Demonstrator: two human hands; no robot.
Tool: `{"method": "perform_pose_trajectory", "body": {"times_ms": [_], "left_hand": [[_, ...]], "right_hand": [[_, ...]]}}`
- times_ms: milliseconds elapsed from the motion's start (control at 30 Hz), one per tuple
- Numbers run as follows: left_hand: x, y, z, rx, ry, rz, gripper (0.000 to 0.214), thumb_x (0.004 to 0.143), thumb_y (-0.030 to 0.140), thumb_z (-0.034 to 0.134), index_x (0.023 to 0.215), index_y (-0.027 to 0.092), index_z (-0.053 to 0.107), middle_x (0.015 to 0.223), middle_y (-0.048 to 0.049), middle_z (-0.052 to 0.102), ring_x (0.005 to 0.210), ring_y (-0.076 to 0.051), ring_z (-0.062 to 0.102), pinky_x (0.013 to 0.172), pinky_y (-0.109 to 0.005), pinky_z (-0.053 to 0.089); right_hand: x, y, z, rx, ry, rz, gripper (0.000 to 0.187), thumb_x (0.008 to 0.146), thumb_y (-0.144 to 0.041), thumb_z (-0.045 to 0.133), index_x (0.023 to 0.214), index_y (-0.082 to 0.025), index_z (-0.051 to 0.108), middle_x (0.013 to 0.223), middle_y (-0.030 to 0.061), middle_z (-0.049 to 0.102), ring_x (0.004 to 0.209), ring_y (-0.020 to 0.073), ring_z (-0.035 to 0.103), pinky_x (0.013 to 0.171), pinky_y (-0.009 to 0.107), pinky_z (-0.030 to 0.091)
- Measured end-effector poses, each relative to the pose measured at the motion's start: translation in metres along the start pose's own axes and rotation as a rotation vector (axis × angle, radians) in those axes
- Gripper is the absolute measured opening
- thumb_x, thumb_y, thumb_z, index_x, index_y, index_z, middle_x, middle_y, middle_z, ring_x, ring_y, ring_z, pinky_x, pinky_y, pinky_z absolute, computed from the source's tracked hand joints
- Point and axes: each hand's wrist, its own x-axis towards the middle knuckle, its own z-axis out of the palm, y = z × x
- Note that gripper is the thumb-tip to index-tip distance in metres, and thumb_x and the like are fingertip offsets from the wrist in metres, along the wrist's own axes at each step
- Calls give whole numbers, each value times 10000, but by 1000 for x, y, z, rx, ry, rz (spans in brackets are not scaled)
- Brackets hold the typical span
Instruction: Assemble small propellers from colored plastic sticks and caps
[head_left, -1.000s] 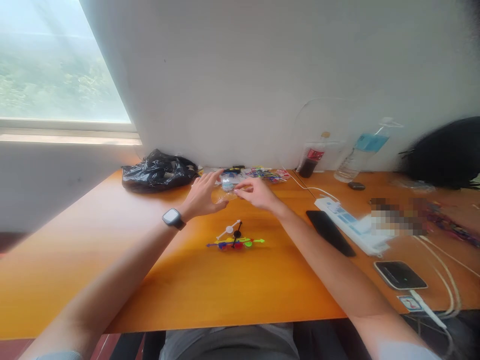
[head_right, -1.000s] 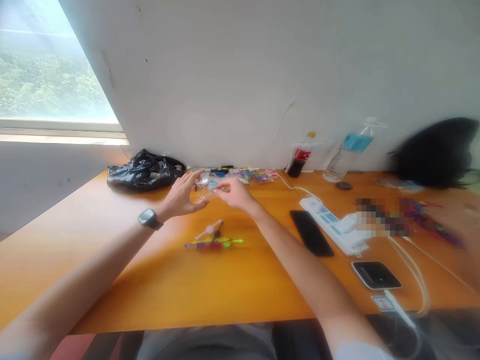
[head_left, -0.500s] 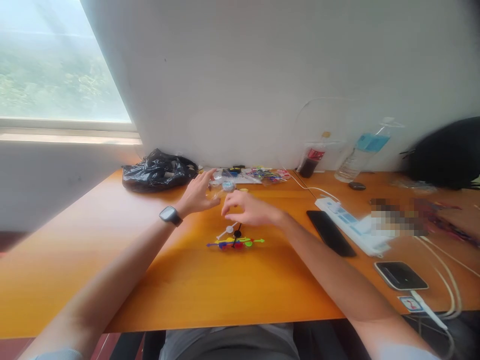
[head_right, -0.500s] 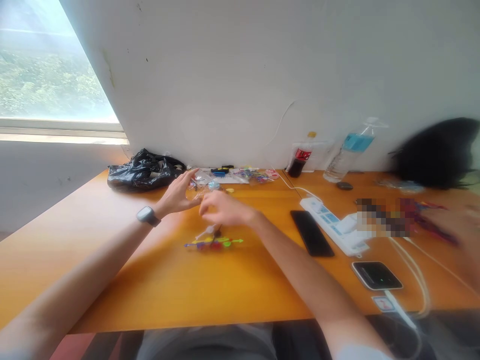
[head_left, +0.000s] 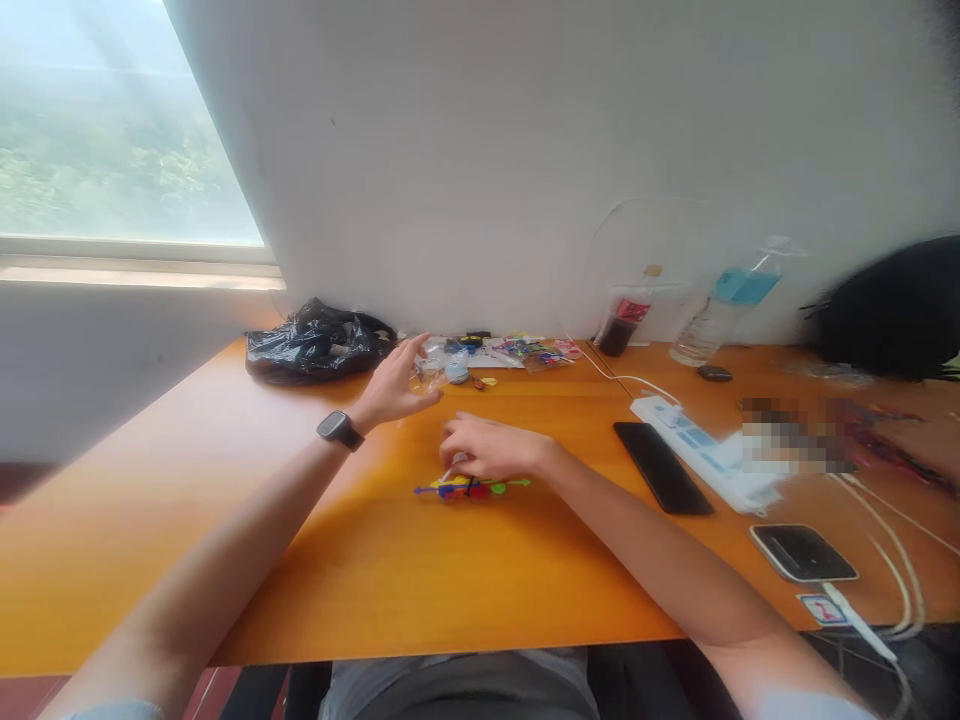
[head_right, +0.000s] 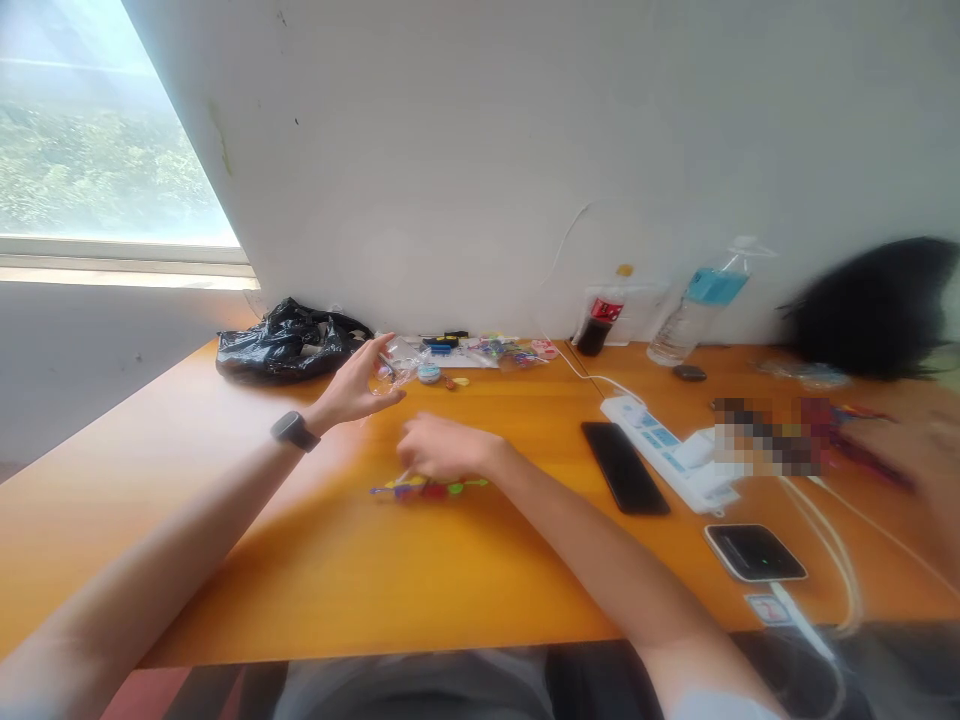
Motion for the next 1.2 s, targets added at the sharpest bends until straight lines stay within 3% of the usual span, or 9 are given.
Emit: {"method": "perform_pose_trajectory", "body": {"times_ms": [133,267,467,567,667,800,900,1100,1200], "left_hand": [[0,0,1,-7,13,-2,936,787,450,755,1584,254,306,1274,-108,603,988,-265,618,924,-440,526],[1,1,0,5,22,0,941,785,436,755,1585,248,299,1272,-110,601,1025,-276,616,924,-435,527],[-1,6,1,56,27,20,952,781,435,760,1586,242,290,1276,-115,603,1074,-292,610,933,-444,515],[-2,14,3,88,12,64,952,796,433,745,1598,240,269,1284,-124,601,1089,-311,606,934,-465,502],[-3,24,5,109,14,113,962,804,424,735,1611,234,246,1278,-130,602,1119,-329,601,956,-480,487],[-3,35,5,131,40,134,953,804,414,727,1609,233,250,1264,-125,605,1127,-332,594,966,-488,480],[-3,40,2,149,71,134,944,795,400,725,1601,238,262,1282,-126,603,1144,-335,580,964,-491,476],[-1,45,-3,182,147,151,929,763,369,724,1578,226,302,1281,-122,610,1102,-327,584,960,-490,463],[0,45,-6,191,180,156,924,749,370,724,1568,224,321,1269,-119,618,1064,-319,586,966,-491,455]], "right_hand": [[1,2,0,1,14,20,171,925,-125,669,760,-170,673,935,81,601,973,237,544,801,323,432],[-1,3,-8,86,176,35,149,950,-138,636,805,-158,667,963,90,620,907,208,568,786,321,445],[-12,15,-39,366,679,109,54,849,-194,685,804,-182,657,807,10,674,732,150,605,686,273,472],[-19,28,-55,558,969,125,110,809,-264,747,857,-191,679,825,10,695,737,154,650,696,278,532],[-23,39,-62,669,1127,168,182,809,-326,776,903,-191,698,814,29,715,756,178,699,698,297,580],[-20,45,-58,791,1159,207,255,778,-364,824,909,-194,685,785,35,733,741,198,730,701,325,614],[-15,40,-52,816,1072,256,261,790,-405,814,892,-186,716,831,59,760,758,201,730,704,328,607],[-13,26,-52,598,904,225,214,856,-423,753,897,-221,808,1075,66,747,926,205,677,760,312,538],[-14,27,-53,519,948,238,202,870,-407,732,949,-236,804,1132,59,724,953,199,648,775,310,508]]}}
